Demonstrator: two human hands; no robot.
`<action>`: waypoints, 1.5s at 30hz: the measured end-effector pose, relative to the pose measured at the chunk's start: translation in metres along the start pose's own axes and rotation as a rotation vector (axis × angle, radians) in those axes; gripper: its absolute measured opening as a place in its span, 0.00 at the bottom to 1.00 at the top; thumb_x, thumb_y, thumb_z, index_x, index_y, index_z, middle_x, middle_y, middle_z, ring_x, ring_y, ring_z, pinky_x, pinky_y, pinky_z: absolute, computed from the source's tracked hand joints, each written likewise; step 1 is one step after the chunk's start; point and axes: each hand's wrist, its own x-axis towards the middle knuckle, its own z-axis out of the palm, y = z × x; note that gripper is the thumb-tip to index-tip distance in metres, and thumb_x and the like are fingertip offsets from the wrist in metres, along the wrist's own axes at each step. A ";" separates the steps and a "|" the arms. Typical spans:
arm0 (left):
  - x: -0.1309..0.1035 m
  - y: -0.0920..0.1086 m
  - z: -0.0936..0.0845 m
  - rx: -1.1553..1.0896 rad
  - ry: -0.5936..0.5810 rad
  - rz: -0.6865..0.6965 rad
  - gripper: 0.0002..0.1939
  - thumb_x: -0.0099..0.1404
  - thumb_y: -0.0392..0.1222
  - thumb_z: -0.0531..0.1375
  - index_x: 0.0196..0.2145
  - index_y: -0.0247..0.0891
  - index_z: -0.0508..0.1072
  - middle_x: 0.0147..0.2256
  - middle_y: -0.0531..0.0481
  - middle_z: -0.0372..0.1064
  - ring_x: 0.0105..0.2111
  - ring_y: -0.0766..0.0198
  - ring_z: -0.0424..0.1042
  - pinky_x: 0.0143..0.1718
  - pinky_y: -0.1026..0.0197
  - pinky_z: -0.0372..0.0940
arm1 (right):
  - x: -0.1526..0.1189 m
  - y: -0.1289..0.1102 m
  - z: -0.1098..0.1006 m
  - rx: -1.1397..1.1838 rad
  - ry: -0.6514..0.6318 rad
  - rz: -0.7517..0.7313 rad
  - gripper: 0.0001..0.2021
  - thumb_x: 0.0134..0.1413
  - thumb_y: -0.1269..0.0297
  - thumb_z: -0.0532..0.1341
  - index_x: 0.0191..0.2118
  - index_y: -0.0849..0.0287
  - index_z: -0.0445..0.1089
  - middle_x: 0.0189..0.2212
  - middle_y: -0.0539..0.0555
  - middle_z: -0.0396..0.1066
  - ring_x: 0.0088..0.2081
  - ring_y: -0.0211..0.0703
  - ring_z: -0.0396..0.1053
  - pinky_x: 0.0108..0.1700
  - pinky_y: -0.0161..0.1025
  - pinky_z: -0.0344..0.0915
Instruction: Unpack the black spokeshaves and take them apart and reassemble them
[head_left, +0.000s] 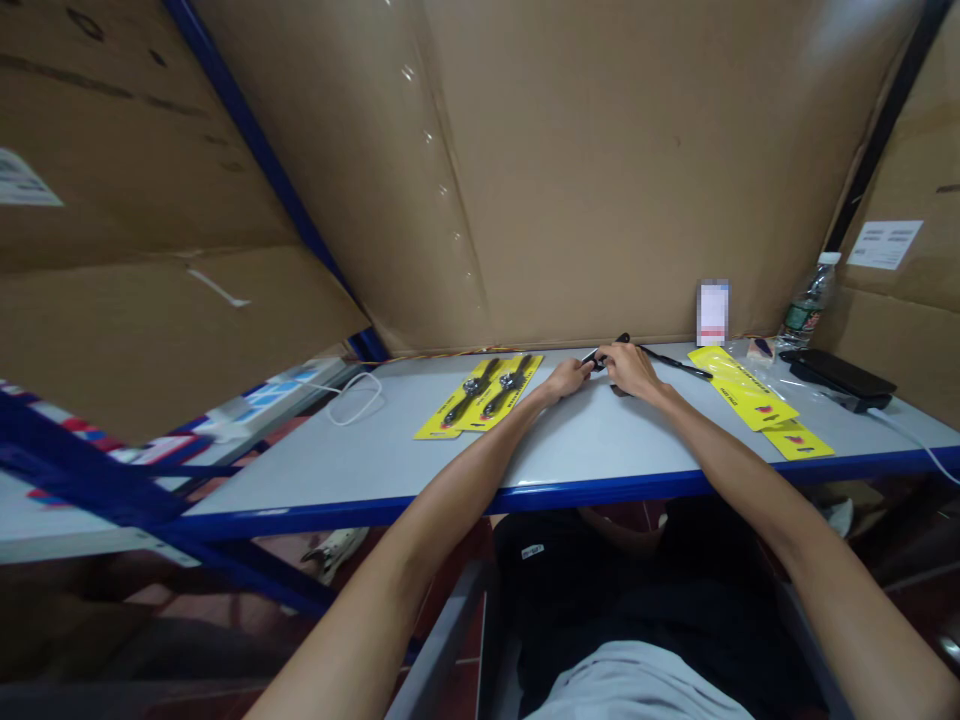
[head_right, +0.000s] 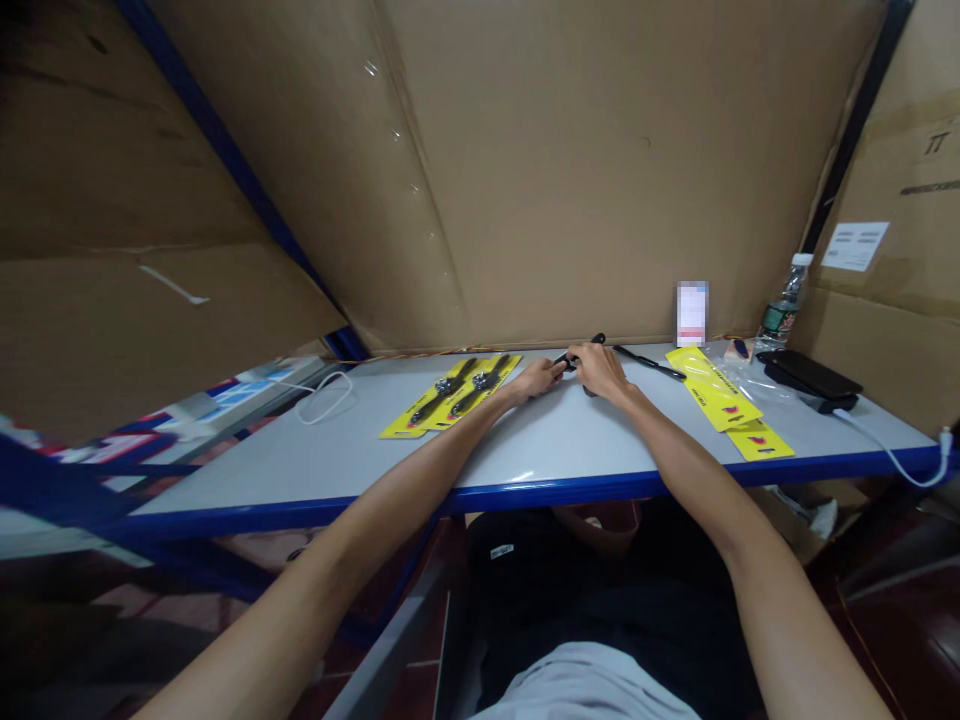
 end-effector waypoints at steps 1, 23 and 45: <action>-0.001 0.000 0.000 0.005 0.008 0.000 0.21 0.75 0.48 0.54 0.23 0.40 0.63 0.15 0.59 0.50 0.15 0.69 0.48 0.20 0.63 0.41 | 0.000 0.001 0.001 0.006 -0.001 0.000 0.14 0.65 0.71 0.57 0.50 0.55 0.76 0.46 0.58 0.80 0.46 0.48 0.76 0.42 0.36 0.61; -0.012 0.009 -0.005 0.013 -0.061 0.019 0.26 0.75 0.54 0.53 0.22 0.39 0.61 0.15 0.59 0.49 0.13 0.73 0.45 0.17 0.64 0.38 | -0.001 -0.001 0.005 0.002 0.012 0.034 0.15 0.63 0.74 0.57 0.46 0.55 0.79 0.46 0.57 0.76 0.43 0.45 0.73 0.42 0.36 0.61; -0.010 0.007 -0.007 -0.062 -0.080 0.008 0.25 0.78 0.53 0.47 0.25 0.38 0.64 0.15 0.59 0.50 0.12 0.73 0.44 0.16 0.65 0.38 | 0.000 -0.003 0.000 0.027 0.111 0.107 0.20 0.61 0.77 0.54 0.51 0.57 0.77 0.48 0.59 0.74 0.44 0.47 0.73 0.45 0.38 0.64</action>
